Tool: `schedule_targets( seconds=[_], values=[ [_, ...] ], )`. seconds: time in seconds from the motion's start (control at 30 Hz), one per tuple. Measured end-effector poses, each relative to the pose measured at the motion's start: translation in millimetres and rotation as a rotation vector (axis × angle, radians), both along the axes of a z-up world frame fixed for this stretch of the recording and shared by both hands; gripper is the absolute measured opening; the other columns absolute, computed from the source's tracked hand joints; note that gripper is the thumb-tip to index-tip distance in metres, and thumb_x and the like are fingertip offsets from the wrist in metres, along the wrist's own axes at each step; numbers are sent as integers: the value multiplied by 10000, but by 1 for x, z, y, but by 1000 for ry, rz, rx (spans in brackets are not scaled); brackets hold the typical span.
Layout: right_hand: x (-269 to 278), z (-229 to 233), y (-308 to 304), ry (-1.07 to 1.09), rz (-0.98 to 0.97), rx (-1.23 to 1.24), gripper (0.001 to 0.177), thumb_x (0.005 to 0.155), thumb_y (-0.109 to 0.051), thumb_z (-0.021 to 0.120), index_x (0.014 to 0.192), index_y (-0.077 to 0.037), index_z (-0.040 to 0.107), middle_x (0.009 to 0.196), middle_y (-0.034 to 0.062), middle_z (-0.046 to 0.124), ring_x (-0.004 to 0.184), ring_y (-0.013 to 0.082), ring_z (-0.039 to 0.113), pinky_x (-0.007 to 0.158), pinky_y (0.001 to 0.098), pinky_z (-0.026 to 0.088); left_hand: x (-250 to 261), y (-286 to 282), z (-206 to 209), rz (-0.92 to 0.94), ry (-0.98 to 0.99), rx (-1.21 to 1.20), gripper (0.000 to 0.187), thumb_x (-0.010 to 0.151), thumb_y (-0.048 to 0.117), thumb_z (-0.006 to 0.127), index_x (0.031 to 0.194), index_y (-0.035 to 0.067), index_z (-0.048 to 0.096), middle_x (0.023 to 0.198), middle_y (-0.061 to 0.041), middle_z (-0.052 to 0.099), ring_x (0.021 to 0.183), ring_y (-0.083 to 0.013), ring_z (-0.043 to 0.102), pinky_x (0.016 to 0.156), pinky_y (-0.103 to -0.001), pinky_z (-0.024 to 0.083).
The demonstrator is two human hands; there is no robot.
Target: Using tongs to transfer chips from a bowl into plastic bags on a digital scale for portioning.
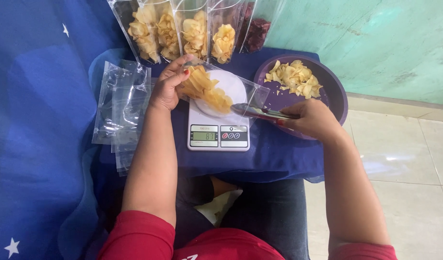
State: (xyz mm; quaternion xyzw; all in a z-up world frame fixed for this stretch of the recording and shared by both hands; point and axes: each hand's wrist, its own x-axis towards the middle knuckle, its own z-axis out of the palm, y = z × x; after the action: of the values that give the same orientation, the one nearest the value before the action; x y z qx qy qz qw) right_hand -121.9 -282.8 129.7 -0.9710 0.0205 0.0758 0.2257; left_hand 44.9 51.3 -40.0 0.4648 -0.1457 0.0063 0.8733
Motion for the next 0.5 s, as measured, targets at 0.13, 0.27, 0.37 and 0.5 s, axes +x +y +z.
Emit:
schedule_targets(
  seconds=[0.13, 0.27, 0.37, 0.5],
  values=[
    [-2, 0, -10, -7, -20, -20, 402, 776, -261, 825, 1147, -109, 815, 1009, 209, 791, 982, 431, 740, 843, 462, 543, 1, 1, -1, -2, -1, -12, 471, 856, 111, 763, 1318, 79, 670, 1207, -130, 742, 1041, -294, 758, 896, -377, 660],
    [-2, -5, -21, -31, -41, -41, 420, 770, -286, 834, 1154, -116, 814, 1046, 203, 787, 1031, 438, 724, 871, 468, 535, -1, 0, 5, 7, 9, -8, 478, 858, 117, 761, 1325, 90, 666, 1177, -116, 749, 1021, -271, 765, 869, -334, 659],
    [-7, -2, -29, -21, -65, -46, 432, 771, -300, 838, 1162, -118, 811, 1060, 208, 786, 1049, 449, 717, 874, 486, 537, 3, -1, 0, 17, 8, -21, 464, 861, 117, 760, 1316, 90, 671, 1169, -114, 751, 1019, -262, 766, 857, -312, 659],
    [-14, -1, -41, -12, -110, -41, 445, 766, -301, 841, 1174, -127, 809, 1063, 198, 789, 1051, 431, 723, 882, 478, 534, 10, 3, -11, 27, 6, -21, 473, 851, 110, 768, 1313, 85, 673, 1165, -124, 754, 1021, -286, 762, 877, -356, 652]
  ],
)
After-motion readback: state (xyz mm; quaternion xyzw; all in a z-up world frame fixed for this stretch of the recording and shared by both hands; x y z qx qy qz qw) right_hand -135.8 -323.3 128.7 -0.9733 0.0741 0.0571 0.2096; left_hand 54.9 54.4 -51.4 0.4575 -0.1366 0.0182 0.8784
